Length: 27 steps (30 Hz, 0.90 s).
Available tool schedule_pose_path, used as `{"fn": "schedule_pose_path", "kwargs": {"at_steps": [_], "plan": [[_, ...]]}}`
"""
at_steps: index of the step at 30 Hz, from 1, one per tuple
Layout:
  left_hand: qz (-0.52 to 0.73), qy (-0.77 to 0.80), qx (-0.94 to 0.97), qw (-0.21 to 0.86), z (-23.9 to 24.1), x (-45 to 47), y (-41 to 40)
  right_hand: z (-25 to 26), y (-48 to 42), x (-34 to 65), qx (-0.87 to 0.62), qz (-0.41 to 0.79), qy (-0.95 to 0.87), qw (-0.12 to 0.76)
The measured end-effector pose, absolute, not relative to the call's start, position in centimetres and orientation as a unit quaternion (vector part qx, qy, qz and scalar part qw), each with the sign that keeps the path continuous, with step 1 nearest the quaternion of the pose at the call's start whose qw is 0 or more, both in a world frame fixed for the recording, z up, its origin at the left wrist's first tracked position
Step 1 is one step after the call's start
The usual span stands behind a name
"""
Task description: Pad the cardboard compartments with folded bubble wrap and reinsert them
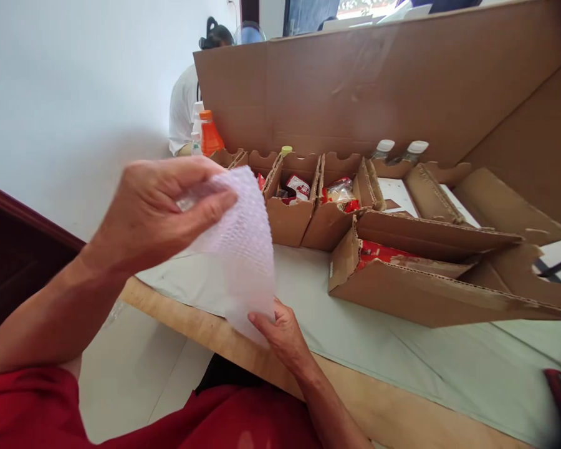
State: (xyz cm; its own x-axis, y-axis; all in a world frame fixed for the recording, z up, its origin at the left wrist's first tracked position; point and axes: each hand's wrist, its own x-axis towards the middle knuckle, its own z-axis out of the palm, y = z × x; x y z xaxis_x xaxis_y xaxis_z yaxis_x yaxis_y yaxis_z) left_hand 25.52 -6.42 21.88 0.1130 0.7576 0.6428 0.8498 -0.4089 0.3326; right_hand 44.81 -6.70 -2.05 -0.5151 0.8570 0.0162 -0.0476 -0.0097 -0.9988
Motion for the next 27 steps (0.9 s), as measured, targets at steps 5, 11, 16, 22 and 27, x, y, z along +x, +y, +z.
{"fn": "schedule_pose_path", "kwargs": {"at_steps": [5, 11, 16, 22, 27], "plan": [[-0.438, -0.620, -0.647, -0.065, 20.1, 21.5, -5.7, -2.4, -7.3, 49.6, -0.350, 0.668, -0.571, 0.323], [-0.382, -0.626, -0.563, -0.381, 9.4, 19.9, -5.2, -0.5, -7.0, 60.8, -0.485, 0.599, -0.569, 0.287], [-0.275, -0.601, -0.550, -0.511, 0.9, 24.1, -6.0, 0.6, -6.1, 67.4, -0.605, 0.510, -0.528, 0.307], [-0.257, -0.656, -0.670, -0.234, -1.2, 26.7, -4.4, -1.3, -6.0, 72.5, -0.702, 0.277, -0.506, 0.418], [-0.278, -0.570, -0.720, -0.282, -0.7, 32.3, -2.3, -1.9, -5.1, 74.8, -0.719, 0.207, -0.521, 0.410]]}}
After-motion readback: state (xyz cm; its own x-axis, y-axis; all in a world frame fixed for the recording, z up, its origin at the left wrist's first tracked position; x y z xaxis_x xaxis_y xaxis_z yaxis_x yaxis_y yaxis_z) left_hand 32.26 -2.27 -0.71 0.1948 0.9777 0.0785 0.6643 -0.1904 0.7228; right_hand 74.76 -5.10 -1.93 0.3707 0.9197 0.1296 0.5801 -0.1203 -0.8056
